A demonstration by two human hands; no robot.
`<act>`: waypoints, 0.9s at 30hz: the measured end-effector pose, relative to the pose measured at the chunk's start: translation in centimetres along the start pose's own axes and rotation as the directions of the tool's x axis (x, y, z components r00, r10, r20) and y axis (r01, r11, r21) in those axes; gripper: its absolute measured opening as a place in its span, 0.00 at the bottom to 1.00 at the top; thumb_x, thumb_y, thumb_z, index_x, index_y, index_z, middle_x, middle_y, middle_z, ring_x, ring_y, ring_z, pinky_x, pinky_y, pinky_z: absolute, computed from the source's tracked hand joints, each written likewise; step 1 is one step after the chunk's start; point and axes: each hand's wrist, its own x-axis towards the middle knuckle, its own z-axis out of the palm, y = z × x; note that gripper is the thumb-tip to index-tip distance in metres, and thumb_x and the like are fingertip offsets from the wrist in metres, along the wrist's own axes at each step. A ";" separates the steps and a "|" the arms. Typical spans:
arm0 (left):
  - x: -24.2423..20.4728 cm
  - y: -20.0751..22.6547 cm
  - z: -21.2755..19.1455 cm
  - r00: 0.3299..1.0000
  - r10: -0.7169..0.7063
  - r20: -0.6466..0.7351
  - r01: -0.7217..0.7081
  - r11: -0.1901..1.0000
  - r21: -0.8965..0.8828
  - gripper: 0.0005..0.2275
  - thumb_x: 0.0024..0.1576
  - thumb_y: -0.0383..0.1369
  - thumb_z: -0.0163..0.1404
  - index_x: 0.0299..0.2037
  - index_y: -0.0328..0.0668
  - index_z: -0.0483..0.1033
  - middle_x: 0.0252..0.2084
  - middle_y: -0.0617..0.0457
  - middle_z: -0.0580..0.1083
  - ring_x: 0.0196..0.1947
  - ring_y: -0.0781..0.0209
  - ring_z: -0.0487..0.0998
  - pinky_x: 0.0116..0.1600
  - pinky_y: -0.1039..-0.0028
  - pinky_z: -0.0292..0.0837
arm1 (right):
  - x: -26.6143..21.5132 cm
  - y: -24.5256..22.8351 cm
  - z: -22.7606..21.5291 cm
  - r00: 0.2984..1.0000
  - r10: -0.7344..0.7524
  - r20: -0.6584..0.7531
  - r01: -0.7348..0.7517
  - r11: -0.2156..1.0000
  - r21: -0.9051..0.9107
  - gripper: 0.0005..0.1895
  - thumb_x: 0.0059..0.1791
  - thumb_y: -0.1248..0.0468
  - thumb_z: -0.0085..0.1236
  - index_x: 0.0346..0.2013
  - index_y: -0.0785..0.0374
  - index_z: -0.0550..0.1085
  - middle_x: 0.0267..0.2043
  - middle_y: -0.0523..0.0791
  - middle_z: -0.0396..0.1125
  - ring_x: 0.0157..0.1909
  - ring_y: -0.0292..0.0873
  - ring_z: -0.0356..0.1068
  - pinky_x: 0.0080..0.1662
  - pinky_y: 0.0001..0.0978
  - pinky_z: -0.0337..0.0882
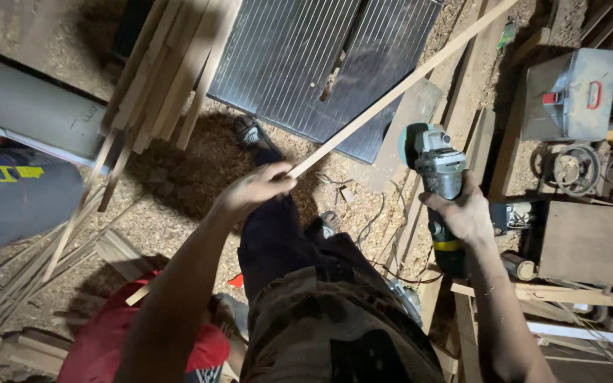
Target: The person sands the edge of a thin wooden strip with an angle grinder.
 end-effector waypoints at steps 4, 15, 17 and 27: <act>-6.7 -0.5 0.5 0.486 0.840 -0.240 -0.840 0.525 0.138 0.15 0.73 0.46 0.48 0.61 0.46 0.73 0.55 0.43 0.75 0.62 0.48 0.73 0.67 0.55 0.70 | -1.2 -0.2 -0.3 1.000 0.019 -0.009 -0.019 0.999 0.045 0.39 0.40 0.63 0.71 0.63 0.67 0.66 0.53 0.49 0.73 0.49 0.41 0.73 0.51 0.31 0.73; -13.3 -16.8 4.5 0.881 -0.150 -0.449 0.234 0.962 0.138 0.12 0.61 0.44 0.55 0.43 0.44 0.80 0.35 0.40 0.78 0.35 0.37 0.81 0.38 0.51 0.75 | -2.2 -3.7 0.0 0.994 -0.095 0.056 0.106 0.967 -0.234 0.45 0.42 0.59 0.70 0.70 0.66 0.60 0.52 0.54 0.72 0.45 0.46 0.77 0.46 0.38 0.77; -11.1 -14.3 5.7 0.825 0.009 -0.565 0.204 0.928 0.313 0.12 0.59 0.45 0.54 0.45 0.50 0.80 0.38 0.43 0.80 0.40 0.37 0.81 0.41 0.51 0.76 | -2.8 -5.7 1.8 0.990 -0.001 0.141 0.063 0.898 -0.436 0.46 0.45 0.54 0.65 0.73 0.63 0.56 0.44 0.55 0.75 0.36 0.49 0.80 0.37 0.38 0.82; -9.1 -9.7 4.8 0.773 0.149 -0.617 0.155 0.898 0.412 0.11 0.58 0.43 0.53 0.47 0.54 0.81 0.39 0.42 0.80 0.40 0.37 0.81 0.43 0.50 0.76 | -4.4 -10.5 11.6 0.864 -0.039 0.501 0.387 0.688 -0.614 0.31 0.46 0.50 0.64 0.56 0.55 0.61 0.35 0.52 0.73 0.25 0.45 0.75 0.24 0.35 0.77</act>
